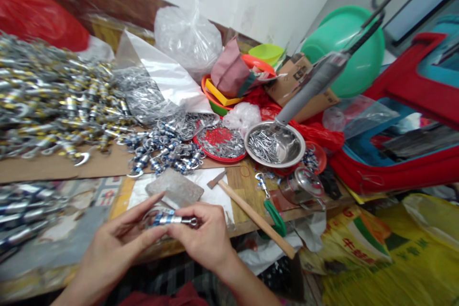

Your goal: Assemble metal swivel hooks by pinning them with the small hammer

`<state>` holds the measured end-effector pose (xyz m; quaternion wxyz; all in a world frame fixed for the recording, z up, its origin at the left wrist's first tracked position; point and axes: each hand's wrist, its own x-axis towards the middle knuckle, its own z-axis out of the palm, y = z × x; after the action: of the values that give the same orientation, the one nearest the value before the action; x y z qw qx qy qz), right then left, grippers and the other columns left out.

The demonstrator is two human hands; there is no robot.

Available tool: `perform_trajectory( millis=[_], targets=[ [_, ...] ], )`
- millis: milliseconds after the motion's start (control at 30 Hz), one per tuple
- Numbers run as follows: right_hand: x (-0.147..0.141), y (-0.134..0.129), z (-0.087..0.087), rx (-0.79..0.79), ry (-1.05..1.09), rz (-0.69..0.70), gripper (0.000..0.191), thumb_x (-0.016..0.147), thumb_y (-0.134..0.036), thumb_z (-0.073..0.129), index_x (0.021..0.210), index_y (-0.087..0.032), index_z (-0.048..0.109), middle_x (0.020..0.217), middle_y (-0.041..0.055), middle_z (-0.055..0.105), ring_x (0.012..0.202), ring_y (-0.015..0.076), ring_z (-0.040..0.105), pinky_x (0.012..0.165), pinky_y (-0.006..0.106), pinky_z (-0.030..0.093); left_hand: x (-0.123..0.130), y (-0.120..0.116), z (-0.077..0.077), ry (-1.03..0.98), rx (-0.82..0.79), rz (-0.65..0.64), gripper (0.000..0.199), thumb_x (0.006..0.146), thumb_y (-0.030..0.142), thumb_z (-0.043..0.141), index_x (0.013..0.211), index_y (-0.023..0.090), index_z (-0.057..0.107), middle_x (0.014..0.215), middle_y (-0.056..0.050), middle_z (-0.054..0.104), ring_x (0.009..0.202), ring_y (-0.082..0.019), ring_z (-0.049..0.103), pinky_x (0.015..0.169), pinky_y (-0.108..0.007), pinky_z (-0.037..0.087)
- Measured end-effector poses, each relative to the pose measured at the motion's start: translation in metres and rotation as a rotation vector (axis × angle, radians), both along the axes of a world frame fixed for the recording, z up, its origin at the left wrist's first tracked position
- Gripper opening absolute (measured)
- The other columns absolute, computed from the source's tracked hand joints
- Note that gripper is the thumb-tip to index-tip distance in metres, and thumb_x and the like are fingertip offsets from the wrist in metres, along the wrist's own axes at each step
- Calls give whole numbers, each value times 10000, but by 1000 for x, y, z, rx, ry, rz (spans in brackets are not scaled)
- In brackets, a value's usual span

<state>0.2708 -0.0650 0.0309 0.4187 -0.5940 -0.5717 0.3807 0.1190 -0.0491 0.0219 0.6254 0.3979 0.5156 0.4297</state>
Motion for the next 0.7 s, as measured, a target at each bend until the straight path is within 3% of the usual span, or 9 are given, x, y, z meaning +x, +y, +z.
perform_trajectory(
  millis=[133, 200, 233, 267, 300, 433, 533, 700],
  targets=[
    [21, 26, 7, 7, -161, 216, 149, 711, -293, 637, 731, -171, 722, 623, 20, 680, 530, 125, 600, 469, 193, 452, 4, 1, -7, -41, 15, 27, 542, 589, 305, 733, 1104, 199, 603, 792, -3, 735, 746, -187, 679, 716, -255, 549],
    [39, 58, 9, 142, -401, 135, 155, 771, -249, 574, 773, -180, 712, 706, 25, 692, 637, 137, 624, 586, 222, 487, 6, 5, -10, -31, 23, 50, 575, 597, 309, 727, 1139, 191, 575, 826, -17, 722, 788, -194, 672, 752, -268, 539],
    [49, 78, 8, 235, -565, -3, 182, 803, -218, 527, 840, -175, 700, 810, 44, 694, 724, 144, 627, 671, 246, 488, 6, 7, -10, -25, 21, 57, 610, 592, 306, 732, 1162, 185, 552, 853, -29, 714, 825, -200, 665, 773, -276, 531],
    [58, 98, 6, 240, -759, -73, 221, 830, -187, 478, 924, -181, 678, 932, 57, 678, 840, 148, 614, 761, 262, 471, 7, 9, -10, -21, 19, 57, 652, 589, 304, 734, 1192, 181, 519, 868, -39, 705, 857, -206, 656, 788, -285, 524],
    [65, 117, 3, 218, -819, -96, 238, 818, -146, 478, 969, -167, 662, 1004, 83, 656, 923, 169, 591, 825, 292, 443, 7, 11, -10, -23, 13, 47, 695, 586, 302, 736, 1221, 178, 481, 861, -43, 699, 870, -209, 651, 790, -292, 522],
    [80, 171, -15, 115, -922, -85, 194, 716, -72, 556, 802, -176, 696, 871, 99, 678, 916, 236, 588, 808, 331, 430, 8, 14, -4, -66, -12, 14, 740, 609, 296, 716, 1262, 183, 386, 720, -5, 665, 771, -193, 664, 724, -291, 539],
    [82, 181, -25, 92, -934, -83, 214, 681, -22, 547, 720, -174, 694, 846, 103, 667, 925, 244, 578, 807, 323, 419, 7, 15, -3, -99, -16, 12, 720, 625, 287, 701, 1258, 194, 371, 682, 15, 644, 684, -174, 663, 679, -280, 541],
    [95, 178, -24, 144, -830, -135, 235, 735, -37, 508, 834, -153, 687, 971, 120, 630, 980, 237, 553, 863, 341, 399, 4, 19, -9, -143, -71, -46, 844, 605, 288, 722, 1306, 178, 266, 683, 10, 661, 693, -194, 668, 685, -312, 541]
  ],
)
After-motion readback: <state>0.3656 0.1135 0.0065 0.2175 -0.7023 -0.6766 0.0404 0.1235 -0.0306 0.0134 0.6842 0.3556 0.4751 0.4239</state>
